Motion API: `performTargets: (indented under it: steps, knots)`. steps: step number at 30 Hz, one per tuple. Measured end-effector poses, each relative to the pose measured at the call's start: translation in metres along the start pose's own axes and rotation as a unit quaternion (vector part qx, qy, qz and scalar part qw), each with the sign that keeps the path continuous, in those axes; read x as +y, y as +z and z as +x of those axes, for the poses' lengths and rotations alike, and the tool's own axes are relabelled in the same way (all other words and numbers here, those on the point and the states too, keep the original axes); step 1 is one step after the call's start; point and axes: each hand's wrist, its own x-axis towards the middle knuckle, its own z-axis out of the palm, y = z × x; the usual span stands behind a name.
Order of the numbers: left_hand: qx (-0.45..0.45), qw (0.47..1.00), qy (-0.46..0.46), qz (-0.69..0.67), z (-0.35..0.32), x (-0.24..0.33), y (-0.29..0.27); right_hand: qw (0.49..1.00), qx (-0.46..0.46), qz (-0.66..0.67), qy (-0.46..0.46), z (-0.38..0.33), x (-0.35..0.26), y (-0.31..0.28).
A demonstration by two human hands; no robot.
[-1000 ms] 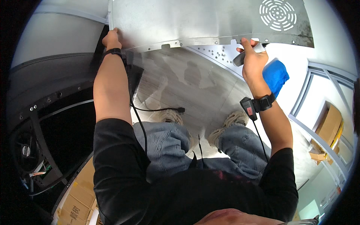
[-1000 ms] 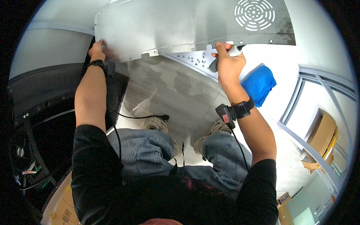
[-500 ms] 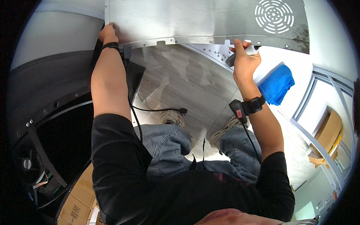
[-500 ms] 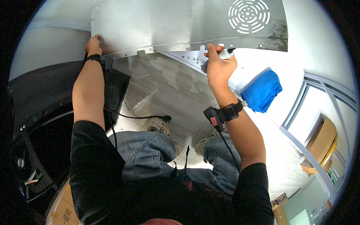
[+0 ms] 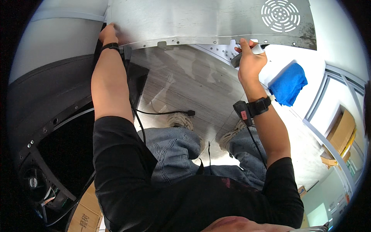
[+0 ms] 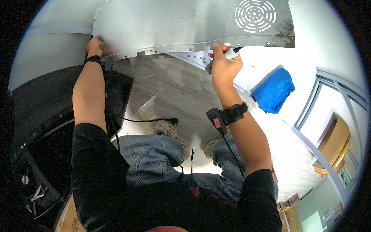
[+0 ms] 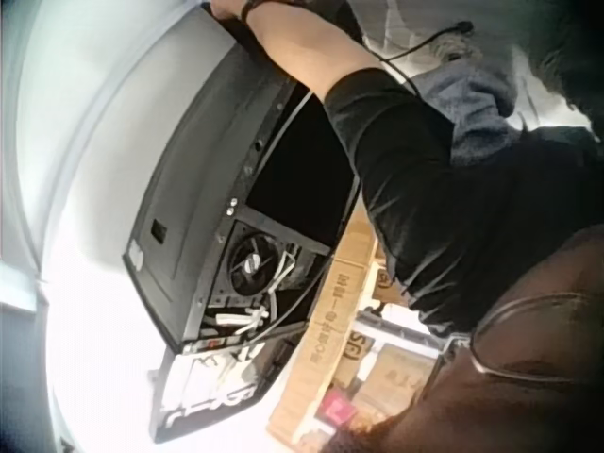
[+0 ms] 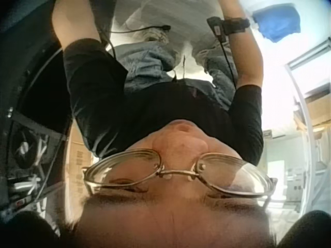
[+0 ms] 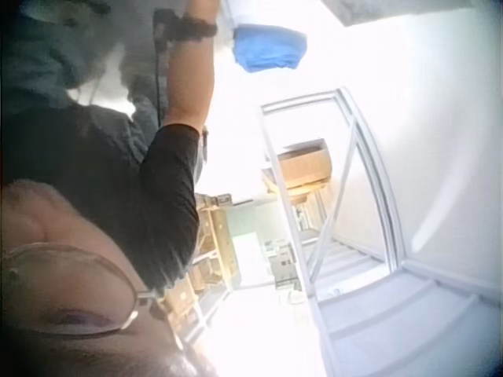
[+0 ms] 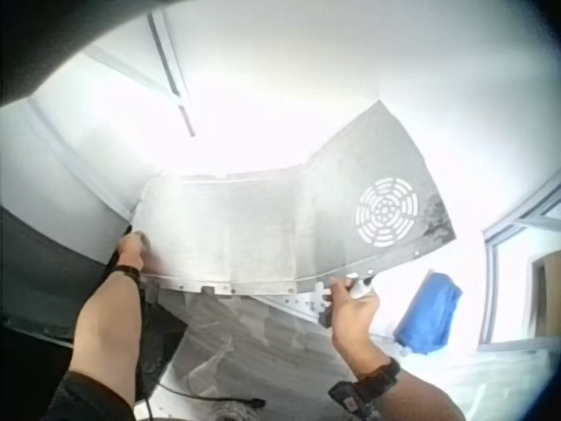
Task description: The person uses a screwdriver to remove screws from the back panel of a large appliance. After removing the panel, they use a blue cloth to wipe the interior components.
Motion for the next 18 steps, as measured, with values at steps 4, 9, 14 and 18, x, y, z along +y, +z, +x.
performTargets:
  steps: [4,9,14,18]
  knots:
    - [-0.011,1.0,0.015,0.025,0.004,0.002,0.0,1.0,0.003,0.013,0.008,-0.001,0.002,-0.001]
    - [-0.046,0.99,0.044,0.125,0.035,-0.006,0.002,0.999,0.019,0.029,0.012,-0.002,0.005,0.003]
    - [0.017,0.973,0.104,0.207,0.05,-0.018,0.01,0.997,0.044,0.045,0.05,-0.009,0.002,0.01]
    - [0.044,0.959,0.107,0.259,0.043,-0.014,0.02,0.994,0.068,0.06,0.062,-0.012,0.004,0.011]
